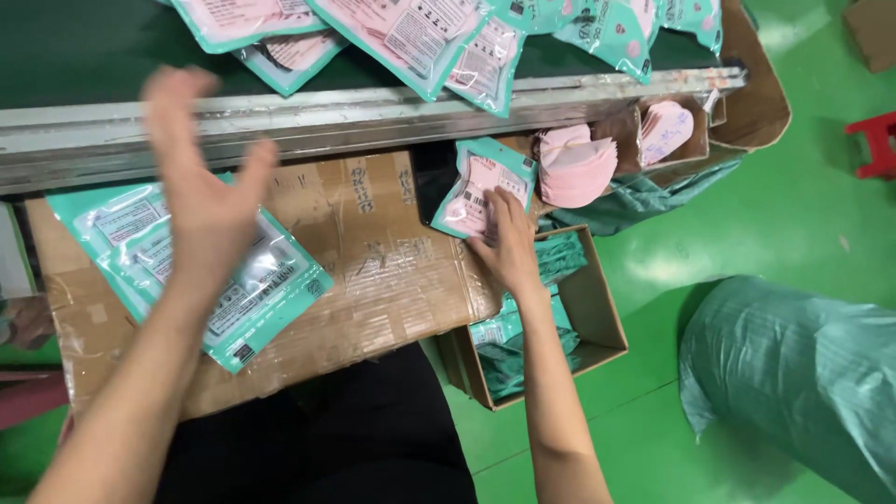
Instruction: The person stacks pink face masks, opens a teal resealable plastic pouch, inserts the stack of masks into the pouch, presses the pouch closed, and places the packed pouch on the conveyor, repeating the cycle with masks taken from boxes beside the work surface.
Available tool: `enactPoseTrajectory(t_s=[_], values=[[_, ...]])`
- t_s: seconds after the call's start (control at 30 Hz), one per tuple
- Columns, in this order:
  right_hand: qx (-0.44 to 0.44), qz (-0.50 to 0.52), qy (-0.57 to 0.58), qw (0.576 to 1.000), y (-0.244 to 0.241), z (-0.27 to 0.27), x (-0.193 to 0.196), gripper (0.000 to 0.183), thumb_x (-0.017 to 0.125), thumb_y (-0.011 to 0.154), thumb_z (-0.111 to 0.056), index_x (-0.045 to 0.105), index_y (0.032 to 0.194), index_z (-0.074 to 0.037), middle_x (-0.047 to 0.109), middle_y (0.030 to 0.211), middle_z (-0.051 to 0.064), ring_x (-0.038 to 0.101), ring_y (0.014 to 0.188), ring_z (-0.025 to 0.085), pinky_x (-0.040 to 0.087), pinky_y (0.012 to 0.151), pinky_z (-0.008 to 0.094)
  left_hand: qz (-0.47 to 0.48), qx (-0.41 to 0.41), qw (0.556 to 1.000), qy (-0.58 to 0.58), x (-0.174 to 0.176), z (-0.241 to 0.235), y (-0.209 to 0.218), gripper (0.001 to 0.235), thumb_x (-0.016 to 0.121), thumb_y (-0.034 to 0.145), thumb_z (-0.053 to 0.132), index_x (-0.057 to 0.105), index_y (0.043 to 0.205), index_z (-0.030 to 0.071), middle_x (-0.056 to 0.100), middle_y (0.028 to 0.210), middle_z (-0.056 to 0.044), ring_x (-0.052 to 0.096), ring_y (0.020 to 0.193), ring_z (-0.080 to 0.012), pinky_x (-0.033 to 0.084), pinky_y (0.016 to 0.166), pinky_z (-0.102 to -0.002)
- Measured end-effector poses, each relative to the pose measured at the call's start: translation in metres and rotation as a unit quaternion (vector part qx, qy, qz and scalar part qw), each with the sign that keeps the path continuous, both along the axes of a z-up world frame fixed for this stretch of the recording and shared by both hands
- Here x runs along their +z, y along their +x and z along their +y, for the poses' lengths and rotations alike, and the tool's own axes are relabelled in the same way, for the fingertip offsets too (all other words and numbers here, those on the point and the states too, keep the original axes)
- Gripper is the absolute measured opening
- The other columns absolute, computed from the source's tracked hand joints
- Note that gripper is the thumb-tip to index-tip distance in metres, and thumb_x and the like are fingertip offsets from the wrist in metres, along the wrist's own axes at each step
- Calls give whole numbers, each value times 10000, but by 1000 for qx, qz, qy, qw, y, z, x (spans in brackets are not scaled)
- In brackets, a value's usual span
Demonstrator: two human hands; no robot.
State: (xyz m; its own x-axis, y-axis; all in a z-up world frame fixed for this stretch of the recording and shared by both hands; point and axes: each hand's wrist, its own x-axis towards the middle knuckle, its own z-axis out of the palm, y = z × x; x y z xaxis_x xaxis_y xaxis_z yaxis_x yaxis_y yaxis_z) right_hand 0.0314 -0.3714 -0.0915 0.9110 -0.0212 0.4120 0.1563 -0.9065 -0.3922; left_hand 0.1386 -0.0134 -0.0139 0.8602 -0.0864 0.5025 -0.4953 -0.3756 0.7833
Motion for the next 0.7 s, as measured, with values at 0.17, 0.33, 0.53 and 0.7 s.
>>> enactPoseTrajectory(t_s=[0.17,0.33,0.53,0.7], values=[[-32,17,-4,999,-5,-12,-11,361,762,900,-133,648,1238,-78,672,1278,119,634,1165,356,516,967,413,57,-144,988,-23,55,-26,-62,398,721,932,133,647,1321,96,569,1498,-103,528,1432,-288,427,1178,-415],[-19,-18,4,1000,-12,-13,-4,135,721,916,-60,643,1026,-56,692,1041,120,686,961,316,549,812,392,120,-194,974,-10,40,-19,-111,396,706,907,190,650,1290,104,628,1424,-80,564,1361,-276,433,1131,-416],[-103,-232,95,963,-33,-53,97,23,683,1061,-19,663,1053,-11,638,1034,69,593,849,143,502,710,276,143,-69,979,131,-58,31,-140,421,730,835,158,653,1242,86,609,1371,-97,528,1327,-332,409,1106,-469],[-87,-354,72,929,32,-62,147,82,684,1130,35,614,1162,6,636,1134,74,658,1020,171,569,868,294,11,10,963,269,-87,45,-148,502,739,751,120,643,1234,27,553,1388,-171,440,1348,-406,333,1119,-564]])
